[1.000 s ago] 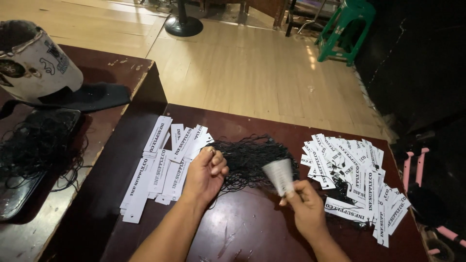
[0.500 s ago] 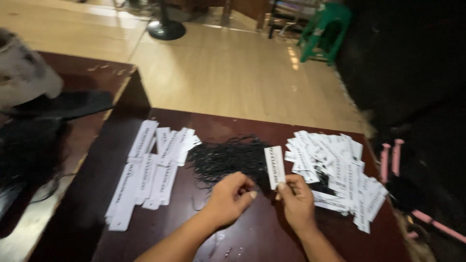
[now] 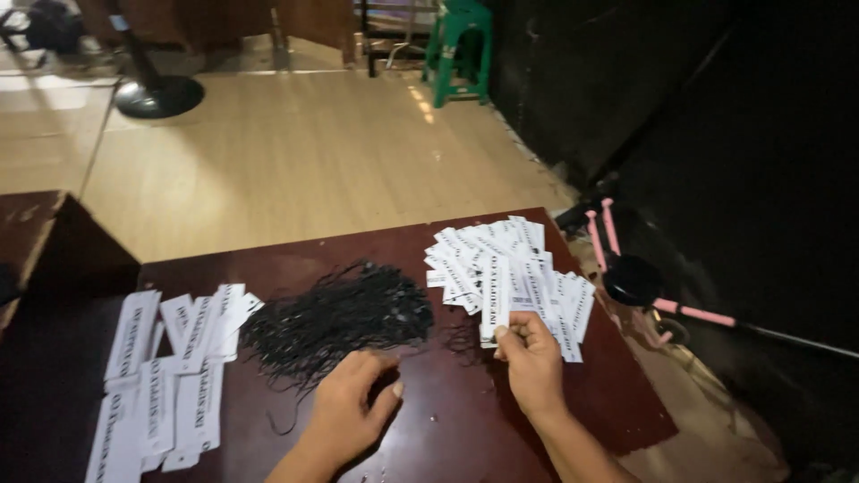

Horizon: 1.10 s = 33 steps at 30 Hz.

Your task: Attaching thin black strings to paper product labels by hand at a fast pace.

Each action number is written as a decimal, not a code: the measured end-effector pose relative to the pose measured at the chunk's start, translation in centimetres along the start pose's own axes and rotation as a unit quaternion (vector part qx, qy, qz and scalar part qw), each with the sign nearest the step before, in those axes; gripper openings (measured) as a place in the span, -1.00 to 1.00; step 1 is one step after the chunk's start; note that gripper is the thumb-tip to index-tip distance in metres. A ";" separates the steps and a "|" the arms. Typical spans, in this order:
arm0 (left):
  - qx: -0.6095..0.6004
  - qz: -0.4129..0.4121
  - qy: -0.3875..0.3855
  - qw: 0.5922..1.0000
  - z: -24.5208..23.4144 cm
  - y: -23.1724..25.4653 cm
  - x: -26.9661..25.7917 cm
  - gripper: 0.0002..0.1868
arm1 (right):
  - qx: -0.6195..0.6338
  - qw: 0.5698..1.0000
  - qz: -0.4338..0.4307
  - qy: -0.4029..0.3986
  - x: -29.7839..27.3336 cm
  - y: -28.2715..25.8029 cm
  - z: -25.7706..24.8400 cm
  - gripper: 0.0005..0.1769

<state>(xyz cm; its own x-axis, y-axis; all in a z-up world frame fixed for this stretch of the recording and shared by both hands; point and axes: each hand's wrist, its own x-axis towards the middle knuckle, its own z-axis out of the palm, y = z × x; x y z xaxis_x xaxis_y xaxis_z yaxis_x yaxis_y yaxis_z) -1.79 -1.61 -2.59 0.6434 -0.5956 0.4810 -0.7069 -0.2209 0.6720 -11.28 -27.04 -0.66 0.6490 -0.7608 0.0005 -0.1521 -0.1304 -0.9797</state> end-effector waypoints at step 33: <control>0.044 0.042 0.076 0.995 0.2 0.3 0.4 -0.83 | -0.200 0.943 -0.199 0.175 4.7 8.2 -7.4 -0.79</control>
<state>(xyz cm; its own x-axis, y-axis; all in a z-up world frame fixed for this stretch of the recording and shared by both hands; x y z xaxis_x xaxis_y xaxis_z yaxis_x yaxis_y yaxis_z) -1.80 -2.09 -2.25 0.6130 -0.4925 0.6178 -0.7788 -0.2455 0.5772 -14.97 -36.37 -7.20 0.4392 -0.7546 0.4875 -0.2623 -0.6267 -0.7338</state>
